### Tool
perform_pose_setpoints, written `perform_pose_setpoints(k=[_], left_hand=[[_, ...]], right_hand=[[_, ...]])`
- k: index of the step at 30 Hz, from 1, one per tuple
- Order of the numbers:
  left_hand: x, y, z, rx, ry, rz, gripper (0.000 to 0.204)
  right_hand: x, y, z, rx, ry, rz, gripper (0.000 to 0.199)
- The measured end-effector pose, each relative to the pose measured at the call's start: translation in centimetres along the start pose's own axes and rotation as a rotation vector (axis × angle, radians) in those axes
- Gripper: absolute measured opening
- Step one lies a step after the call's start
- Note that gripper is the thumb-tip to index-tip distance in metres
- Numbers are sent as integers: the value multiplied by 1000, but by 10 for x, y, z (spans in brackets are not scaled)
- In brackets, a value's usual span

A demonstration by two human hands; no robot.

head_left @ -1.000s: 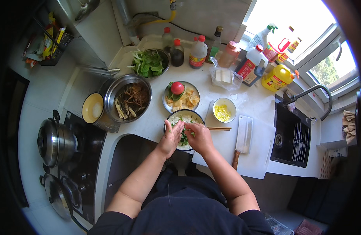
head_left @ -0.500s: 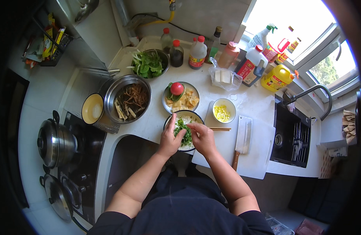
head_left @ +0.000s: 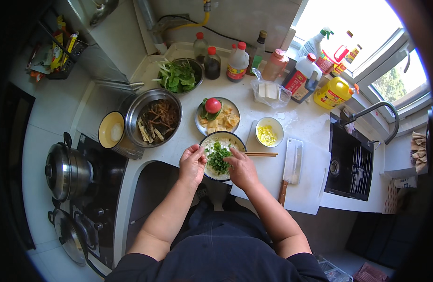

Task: The person picks through green vegetables in a bowl, washes them under a kitchen faucet, and chops them into small pieces with a cleaver on a cutting board.

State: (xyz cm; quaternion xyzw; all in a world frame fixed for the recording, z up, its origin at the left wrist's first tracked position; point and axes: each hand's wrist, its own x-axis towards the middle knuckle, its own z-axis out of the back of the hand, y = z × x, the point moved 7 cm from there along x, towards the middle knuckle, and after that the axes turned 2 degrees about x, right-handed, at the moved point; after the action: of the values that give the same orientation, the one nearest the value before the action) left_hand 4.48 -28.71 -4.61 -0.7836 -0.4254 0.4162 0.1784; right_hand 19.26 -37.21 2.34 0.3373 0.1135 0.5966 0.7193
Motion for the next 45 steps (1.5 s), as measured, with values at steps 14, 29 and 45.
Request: perform_pose_setpoints(k=[14, 29, 45], left_hand=[[-30, 1, -38, -160, 235, 317, 87], [-44, 14, -34, -95, 214, 455, 93], [-37, 2, -31, -175, 285, 422, 92]], right_hand=[[-1, 7, 8, 146, -135, 82, 17], [-8, -2, -28, -203, 163, -9, 50], [-29, 43, -24, -158, 161, 363, 55]])
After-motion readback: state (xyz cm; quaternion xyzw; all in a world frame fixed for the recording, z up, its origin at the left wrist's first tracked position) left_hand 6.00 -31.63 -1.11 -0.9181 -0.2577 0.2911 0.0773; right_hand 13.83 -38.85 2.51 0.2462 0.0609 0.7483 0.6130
